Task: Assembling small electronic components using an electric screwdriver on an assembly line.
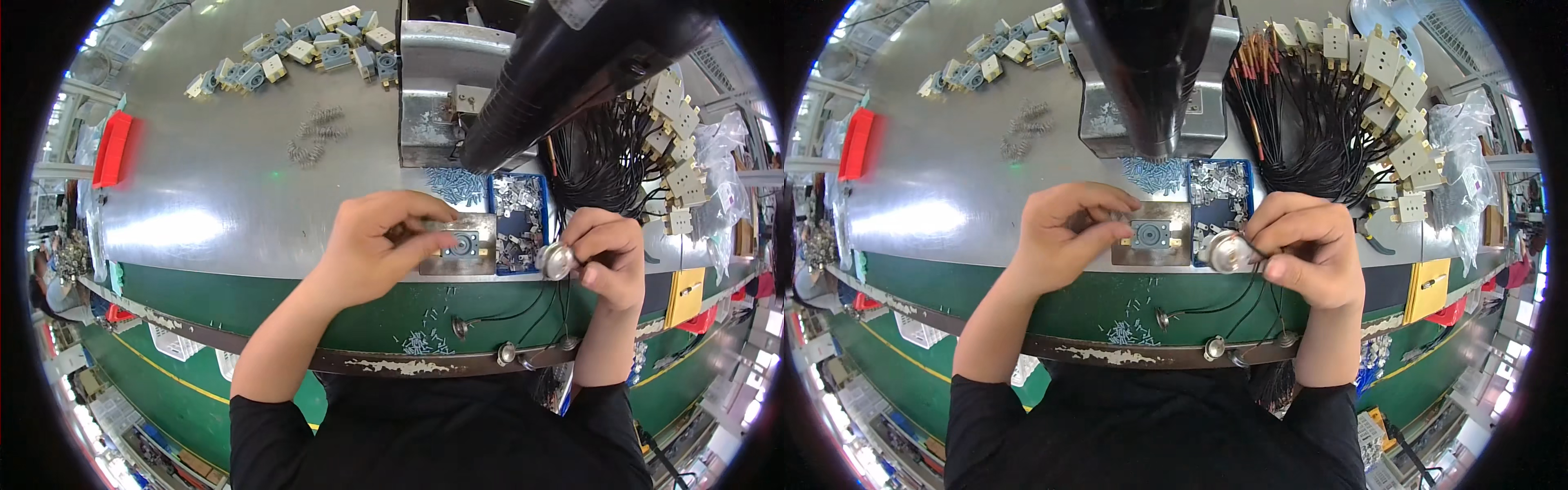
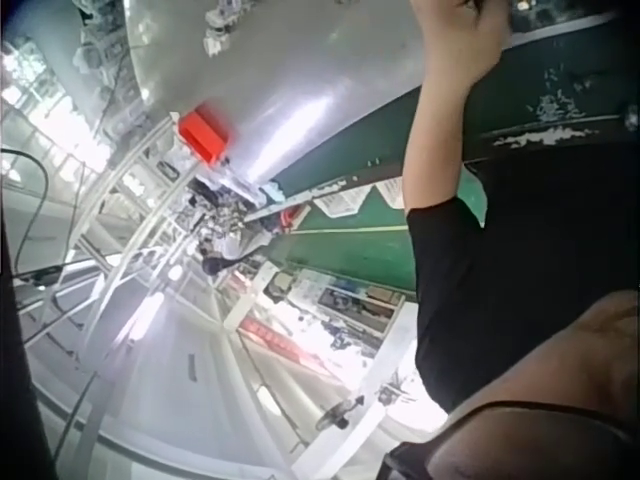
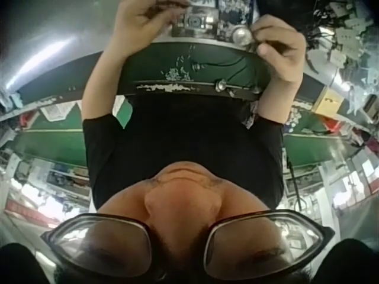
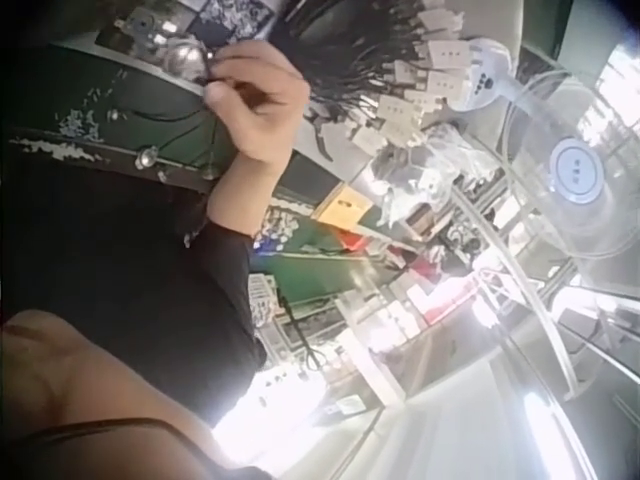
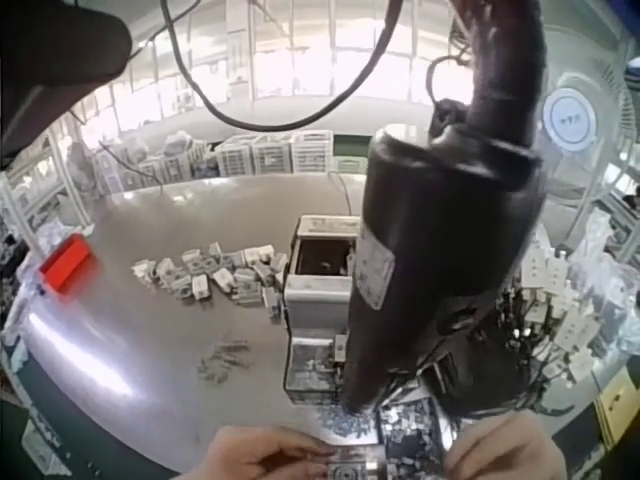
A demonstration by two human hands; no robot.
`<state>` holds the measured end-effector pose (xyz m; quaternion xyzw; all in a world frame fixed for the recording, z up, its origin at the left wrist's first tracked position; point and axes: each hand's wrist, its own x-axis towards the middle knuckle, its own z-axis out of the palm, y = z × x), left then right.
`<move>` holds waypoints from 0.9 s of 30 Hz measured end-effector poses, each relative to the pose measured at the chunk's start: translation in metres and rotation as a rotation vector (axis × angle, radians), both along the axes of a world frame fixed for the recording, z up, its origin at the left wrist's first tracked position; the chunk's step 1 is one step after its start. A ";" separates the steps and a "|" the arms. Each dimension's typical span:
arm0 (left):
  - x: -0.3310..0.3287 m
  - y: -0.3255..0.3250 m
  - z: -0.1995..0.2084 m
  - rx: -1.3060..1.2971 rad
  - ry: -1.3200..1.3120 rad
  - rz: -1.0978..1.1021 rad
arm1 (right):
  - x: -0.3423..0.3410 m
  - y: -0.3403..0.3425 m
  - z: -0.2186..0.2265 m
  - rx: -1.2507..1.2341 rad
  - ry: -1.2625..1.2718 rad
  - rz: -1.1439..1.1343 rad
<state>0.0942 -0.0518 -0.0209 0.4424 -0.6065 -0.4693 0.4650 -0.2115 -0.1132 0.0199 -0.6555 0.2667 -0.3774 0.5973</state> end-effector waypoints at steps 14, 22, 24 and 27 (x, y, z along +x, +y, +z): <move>-0.015 -0.003 -0.004 -0.031 -0.147 -0.001 | 0.014 0.010 -0.016 0.158 -0.122 -0.144; -0.015 -0.003 -0.002 -0.128 -0.038 0.042 | 0.045 0.018 0.006 -0.003 0.360 -0.160; -0.012 -0.003 -0.001 -0.110 -0.066 0.025 | 0.050 0.018 0.006 0.016 0.409 -0.139; -0.010 -0.008 -0.005 -0.269 -0.224 0.002 | 0.054 0.018 0.000 -0.054 0.429 -0.122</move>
